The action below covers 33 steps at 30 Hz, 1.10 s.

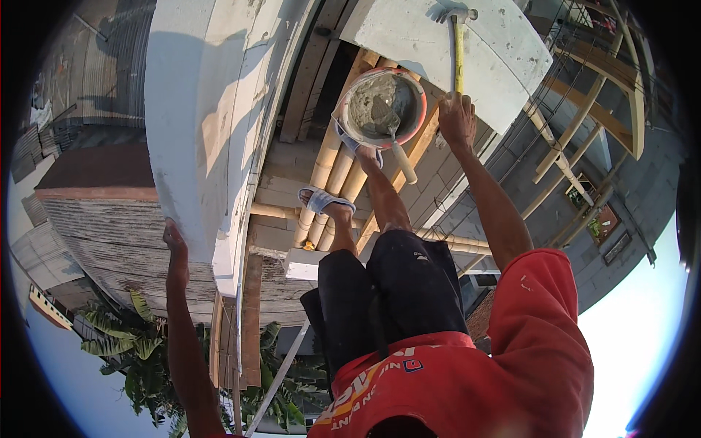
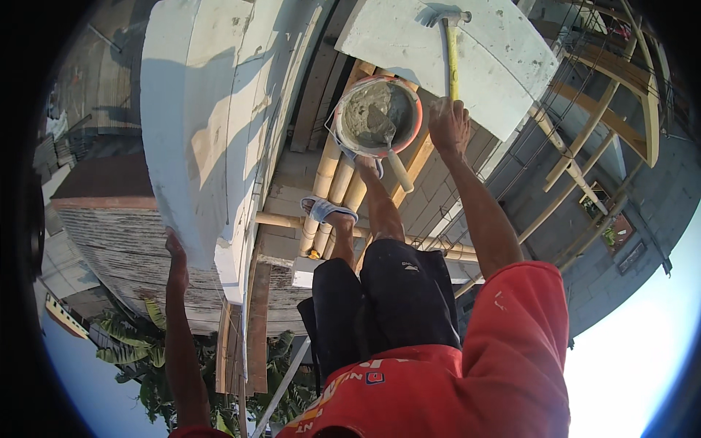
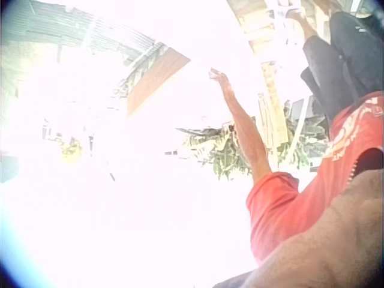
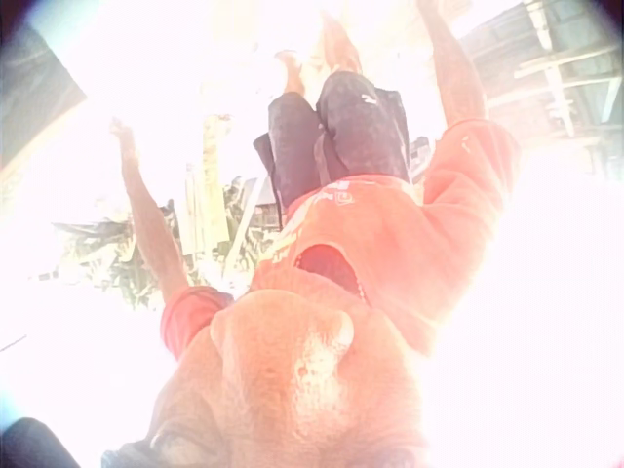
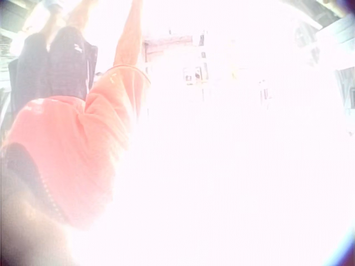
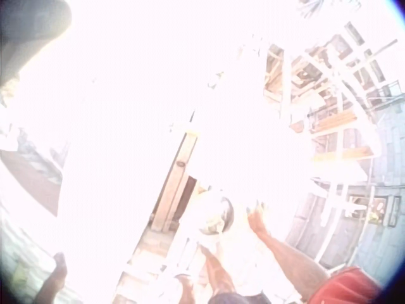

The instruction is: The person applies mortar along an elevated structure using a trowel, places lightweight concrete blocks onto the mortar by hand, and taps them level using a hammer. The person then adds mortar between the blocks and checks their alignment against a guide wire.

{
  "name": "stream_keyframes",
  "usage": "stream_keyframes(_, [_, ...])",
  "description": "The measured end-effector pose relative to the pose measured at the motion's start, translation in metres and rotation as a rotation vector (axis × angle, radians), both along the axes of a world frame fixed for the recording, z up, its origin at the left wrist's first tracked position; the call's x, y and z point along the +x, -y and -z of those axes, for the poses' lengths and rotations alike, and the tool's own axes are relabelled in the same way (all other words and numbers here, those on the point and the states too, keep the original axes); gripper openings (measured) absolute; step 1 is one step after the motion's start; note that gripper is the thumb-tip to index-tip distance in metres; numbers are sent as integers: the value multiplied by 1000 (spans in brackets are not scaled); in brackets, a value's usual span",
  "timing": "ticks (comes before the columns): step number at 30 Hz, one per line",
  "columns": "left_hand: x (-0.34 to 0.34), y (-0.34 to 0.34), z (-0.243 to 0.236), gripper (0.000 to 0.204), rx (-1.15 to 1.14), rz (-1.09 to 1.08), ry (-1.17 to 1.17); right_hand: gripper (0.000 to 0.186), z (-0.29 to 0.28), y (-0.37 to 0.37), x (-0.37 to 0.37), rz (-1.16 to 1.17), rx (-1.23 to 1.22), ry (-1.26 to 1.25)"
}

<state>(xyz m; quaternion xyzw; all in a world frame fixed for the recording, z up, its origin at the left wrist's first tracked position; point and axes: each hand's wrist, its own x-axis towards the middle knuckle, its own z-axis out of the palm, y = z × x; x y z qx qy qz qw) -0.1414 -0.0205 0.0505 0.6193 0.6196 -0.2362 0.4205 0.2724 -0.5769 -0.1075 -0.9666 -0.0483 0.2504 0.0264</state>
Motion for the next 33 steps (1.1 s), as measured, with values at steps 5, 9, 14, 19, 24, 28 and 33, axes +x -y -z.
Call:
stream_keyframes(5, [-3,-2,-4,86,5,20,-38,86,13,7,-105,195,-53,-613])
stream_keyframes(9, [12,4,17,86,-16,7,33,101,56,38,-142,220,-120,-660])
stream_keyframes(14, [10,1,-5,87,-39,-47,-1,98,57,0,-140,133,-86,-771])
stream_keyframes(19, [19,1,-4,98,-128,-43,-14,91,73,12,-146,98,28,-783])
stream_keyframes(24, [23,-6,5,101,-206,-13,55,78,74,14,-146,145,199,-686])
stream_keyframes(28, [12,-7,-5,103,-188,0,9,68,25,19,-159,212,158,-561])
stream_keyframes(33, [-15,-25,2,104,-164,21,88,56,-27,51,-155,25,32,-338])
